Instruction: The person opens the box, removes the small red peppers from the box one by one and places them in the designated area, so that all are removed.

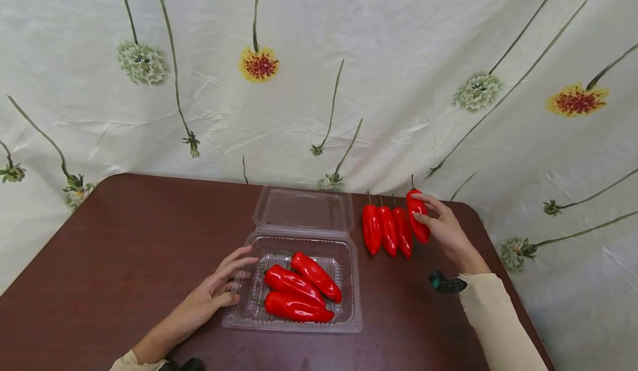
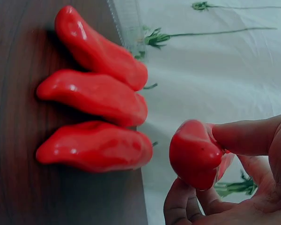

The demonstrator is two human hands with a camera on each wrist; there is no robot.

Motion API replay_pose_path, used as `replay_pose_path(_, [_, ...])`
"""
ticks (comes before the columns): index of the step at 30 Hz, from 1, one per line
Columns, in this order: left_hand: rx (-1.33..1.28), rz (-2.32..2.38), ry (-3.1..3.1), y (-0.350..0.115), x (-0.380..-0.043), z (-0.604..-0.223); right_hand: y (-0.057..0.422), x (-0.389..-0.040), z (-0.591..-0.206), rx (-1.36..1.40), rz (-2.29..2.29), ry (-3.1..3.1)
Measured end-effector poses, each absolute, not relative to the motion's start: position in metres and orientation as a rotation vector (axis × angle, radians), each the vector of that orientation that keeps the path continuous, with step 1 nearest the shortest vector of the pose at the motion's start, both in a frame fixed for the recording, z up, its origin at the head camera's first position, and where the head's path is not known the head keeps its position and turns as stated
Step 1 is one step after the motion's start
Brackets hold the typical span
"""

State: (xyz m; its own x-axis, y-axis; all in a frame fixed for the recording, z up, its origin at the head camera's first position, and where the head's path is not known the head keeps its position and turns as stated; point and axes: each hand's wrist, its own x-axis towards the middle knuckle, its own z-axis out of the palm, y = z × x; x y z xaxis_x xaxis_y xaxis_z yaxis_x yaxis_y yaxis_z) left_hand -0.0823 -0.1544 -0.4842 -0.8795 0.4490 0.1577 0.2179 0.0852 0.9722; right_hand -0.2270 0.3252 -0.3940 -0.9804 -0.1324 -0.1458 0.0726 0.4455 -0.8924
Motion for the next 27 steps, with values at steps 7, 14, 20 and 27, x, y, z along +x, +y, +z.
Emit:
replay_pose_path(7, [0.683, 1.893, 2.180, -0.154, -0.082, -0.484, 0.332, -0.226, -0.400, -0.052, -1.514, 2.523])
replay_pose_path(14, [0.693, 1.895, 2.175, -0.154, -0.083, -0.484, 0.336, -0.227, -0.409, -0.020, -1.491, 2.514])
replay_pose_path(20, [0.699, 1.896, 2.179, -0.154, -0.083, -0.485, 0.340, -0.229, -0.417, 0.020, -1.488, 2.499])
replay_pose_path(27, [0.674, 1.899, 2.170, -0.154, -0.082, -0.484, 0.341, -0.231, -0.426, 0.021, -1.477, 2.536])
